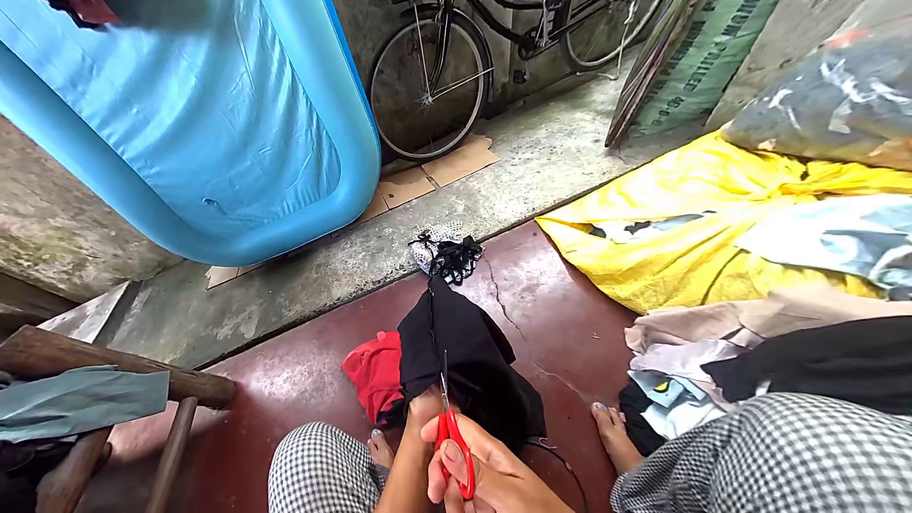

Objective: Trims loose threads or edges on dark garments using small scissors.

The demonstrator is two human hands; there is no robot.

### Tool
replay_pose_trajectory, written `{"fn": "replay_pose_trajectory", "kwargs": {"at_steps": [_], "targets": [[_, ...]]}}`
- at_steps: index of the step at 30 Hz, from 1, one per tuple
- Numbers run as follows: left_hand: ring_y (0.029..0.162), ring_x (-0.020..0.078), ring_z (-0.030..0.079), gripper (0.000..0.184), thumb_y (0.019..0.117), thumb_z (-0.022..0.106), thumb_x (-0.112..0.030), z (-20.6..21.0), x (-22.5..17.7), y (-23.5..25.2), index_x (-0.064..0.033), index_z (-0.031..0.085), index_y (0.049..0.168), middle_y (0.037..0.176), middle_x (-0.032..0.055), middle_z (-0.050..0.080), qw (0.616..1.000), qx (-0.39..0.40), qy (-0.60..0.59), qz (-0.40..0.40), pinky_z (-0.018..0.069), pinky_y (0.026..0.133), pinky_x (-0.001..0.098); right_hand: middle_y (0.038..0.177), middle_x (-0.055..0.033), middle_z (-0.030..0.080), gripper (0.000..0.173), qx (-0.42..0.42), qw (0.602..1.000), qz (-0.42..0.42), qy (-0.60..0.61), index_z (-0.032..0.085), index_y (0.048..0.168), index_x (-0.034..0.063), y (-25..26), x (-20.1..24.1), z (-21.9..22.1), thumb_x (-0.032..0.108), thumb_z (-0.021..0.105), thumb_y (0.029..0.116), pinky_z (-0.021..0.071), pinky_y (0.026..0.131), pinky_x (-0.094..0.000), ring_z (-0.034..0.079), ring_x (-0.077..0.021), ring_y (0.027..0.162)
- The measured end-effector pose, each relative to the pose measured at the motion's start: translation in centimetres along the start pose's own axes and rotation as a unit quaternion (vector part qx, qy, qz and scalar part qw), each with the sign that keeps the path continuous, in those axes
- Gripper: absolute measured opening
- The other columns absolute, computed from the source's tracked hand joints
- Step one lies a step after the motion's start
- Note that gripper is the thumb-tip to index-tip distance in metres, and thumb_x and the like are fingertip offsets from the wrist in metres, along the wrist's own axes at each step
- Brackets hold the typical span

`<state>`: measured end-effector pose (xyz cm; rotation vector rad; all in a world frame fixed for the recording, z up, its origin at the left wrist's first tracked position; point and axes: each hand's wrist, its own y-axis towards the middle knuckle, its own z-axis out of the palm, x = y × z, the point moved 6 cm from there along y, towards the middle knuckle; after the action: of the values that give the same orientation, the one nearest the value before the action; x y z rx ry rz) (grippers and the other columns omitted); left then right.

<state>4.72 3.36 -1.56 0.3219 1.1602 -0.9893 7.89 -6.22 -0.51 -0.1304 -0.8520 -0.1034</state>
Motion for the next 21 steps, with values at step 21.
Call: {"fn": "replay_pose_trajectory", "kwargs": {"at_steps": [21], "targets": [[0.078, 0.0027, 0.059, 0.018, 0.1000, 0.045, 0.007, -2.0, 2.4, 2.0, 0.0137, 0.061, 0.102, 0.083, 0.0089, 0.065, 0.991, -0.094, 0.084, 0.048, 0.0496, 0.077, 0.0161, 0.087, -0.0048, 0.062, 0.030, -0.036, 0.999, -0.003, -0.002, 0.050, 0.130, 0.0048, 0.1, 0.7, -0.2, 0.025, 0.048, 0.1083, 0.0585, 0.055, -0.0376, 0.062, -0.0161, 0.065]]}}
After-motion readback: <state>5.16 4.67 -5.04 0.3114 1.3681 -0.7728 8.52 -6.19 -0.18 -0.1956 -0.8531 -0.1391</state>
